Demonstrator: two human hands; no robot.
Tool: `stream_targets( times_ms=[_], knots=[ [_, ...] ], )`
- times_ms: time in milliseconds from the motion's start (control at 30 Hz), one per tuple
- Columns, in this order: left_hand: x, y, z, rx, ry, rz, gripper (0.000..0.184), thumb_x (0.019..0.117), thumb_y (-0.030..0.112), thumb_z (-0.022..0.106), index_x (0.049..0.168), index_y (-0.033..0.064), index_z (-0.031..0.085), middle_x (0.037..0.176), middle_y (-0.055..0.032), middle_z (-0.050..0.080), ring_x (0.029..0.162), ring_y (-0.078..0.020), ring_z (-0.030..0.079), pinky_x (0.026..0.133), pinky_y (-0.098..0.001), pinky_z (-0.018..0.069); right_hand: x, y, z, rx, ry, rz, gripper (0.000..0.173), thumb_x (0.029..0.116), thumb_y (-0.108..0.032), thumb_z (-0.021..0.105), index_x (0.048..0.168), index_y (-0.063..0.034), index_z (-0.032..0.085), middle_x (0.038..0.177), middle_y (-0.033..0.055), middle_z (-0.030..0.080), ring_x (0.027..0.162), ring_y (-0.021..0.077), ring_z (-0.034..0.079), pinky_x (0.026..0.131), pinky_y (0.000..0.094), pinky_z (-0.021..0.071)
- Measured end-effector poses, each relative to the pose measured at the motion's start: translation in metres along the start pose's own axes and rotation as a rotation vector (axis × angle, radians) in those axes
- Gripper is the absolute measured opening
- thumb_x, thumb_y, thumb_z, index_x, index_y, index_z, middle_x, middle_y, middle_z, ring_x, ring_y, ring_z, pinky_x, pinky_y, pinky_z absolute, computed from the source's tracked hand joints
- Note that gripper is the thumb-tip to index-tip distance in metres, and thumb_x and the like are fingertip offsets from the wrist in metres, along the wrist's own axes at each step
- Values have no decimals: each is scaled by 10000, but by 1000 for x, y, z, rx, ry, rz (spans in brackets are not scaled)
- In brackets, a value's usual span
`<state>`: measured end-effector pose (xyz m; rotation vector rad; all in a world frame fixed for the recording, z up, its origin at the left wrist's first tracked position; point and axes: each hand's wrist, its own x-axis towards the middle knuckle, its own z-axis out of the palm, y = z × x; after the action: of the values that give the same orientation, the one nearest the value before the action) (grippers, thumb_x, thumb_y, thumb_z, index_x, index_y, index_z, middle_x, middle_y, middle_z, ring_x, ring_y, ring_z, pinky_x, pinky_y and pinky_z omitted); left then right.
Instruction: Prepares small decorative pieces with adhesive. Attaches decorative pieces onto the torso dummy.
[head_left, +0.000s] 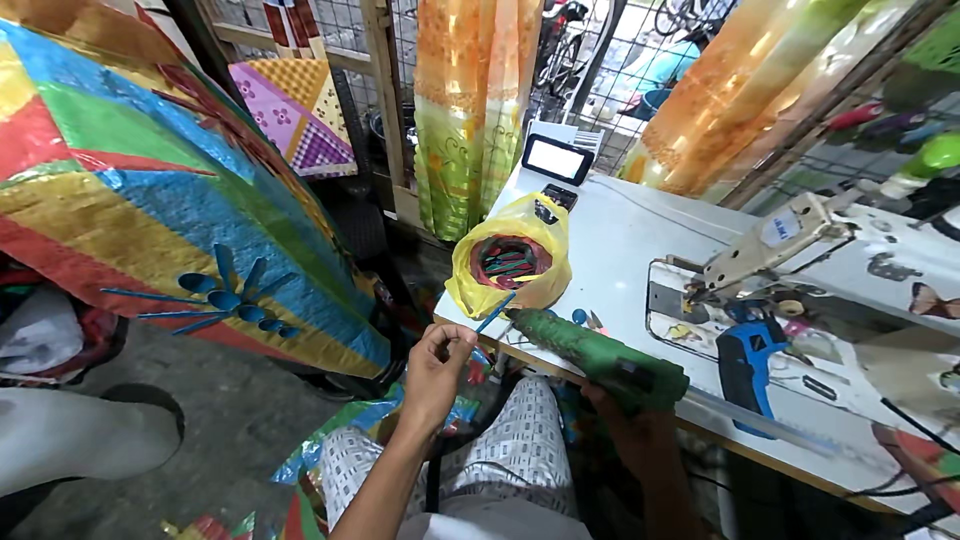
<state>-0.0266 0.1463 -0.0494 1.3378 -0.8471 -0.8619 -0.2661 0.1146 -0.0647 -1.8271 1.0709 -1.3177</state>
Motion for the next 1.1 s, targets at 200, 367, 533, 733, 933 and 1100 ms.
stream_targets(
  times_ms=[200,367,533,733,933,1100],
  knots=[
    [-1,0,0,-18,-13,3,80,978,80,625,945,62,695,990,-11,643,816,-35,605,706,-170,510,0,0,-2,5,25,-7,365,940,-294,703,1087,35,644,948,-97,712,881,-126,638,820,114,556],
    [-1,0,0,-5,-24,2,76,979,87,630,948,64,695,996,-10,642,816,-34,608,709,-168,512,2,-1,-4,-20,42,-5,351,938,-288,695,1064,37,648,928,-92,705,864,-129,631,808,106,548],
    [-1,-3,-1,0,-47,17,81,979,94,628,947,64,696,1004,-13,650,873,-46,622,740,-181,523,4,0,-5,-3,50,-24,344,941,-278,697,1070,35,642,930,-98,704,861,-128,633,802,110,554],
    [-2,-2,0,-18,-55,17,75,973,88,630,940,69,695,994,-10,638,836,-36,608,710,-169,513,4,2,-7,-32,70,-16,390,943,-294,694,1084,63,630,936,-77,704,868,-133,629,808,103,547],
    [-3,-1,-5,-22,-42,-1,71,976,79,629,953,58,692,984,-9,630,810,-34,598,701,-162,504,22,18,-15,-320,189,63,532,932,-317,705,1150,160,615,1001,180,709,921,85,683,861,277,561],
    [-13,-3,-27,-89,-12,-48,95,990,67,581,963,78,672,864,48,634,720,-15,560,667,-171,474,73,63,-24,-346,314,177,583,966,-279,679,1312,165,530,1194,329,644,1122,366,656,1014,500,501]
  ],
)
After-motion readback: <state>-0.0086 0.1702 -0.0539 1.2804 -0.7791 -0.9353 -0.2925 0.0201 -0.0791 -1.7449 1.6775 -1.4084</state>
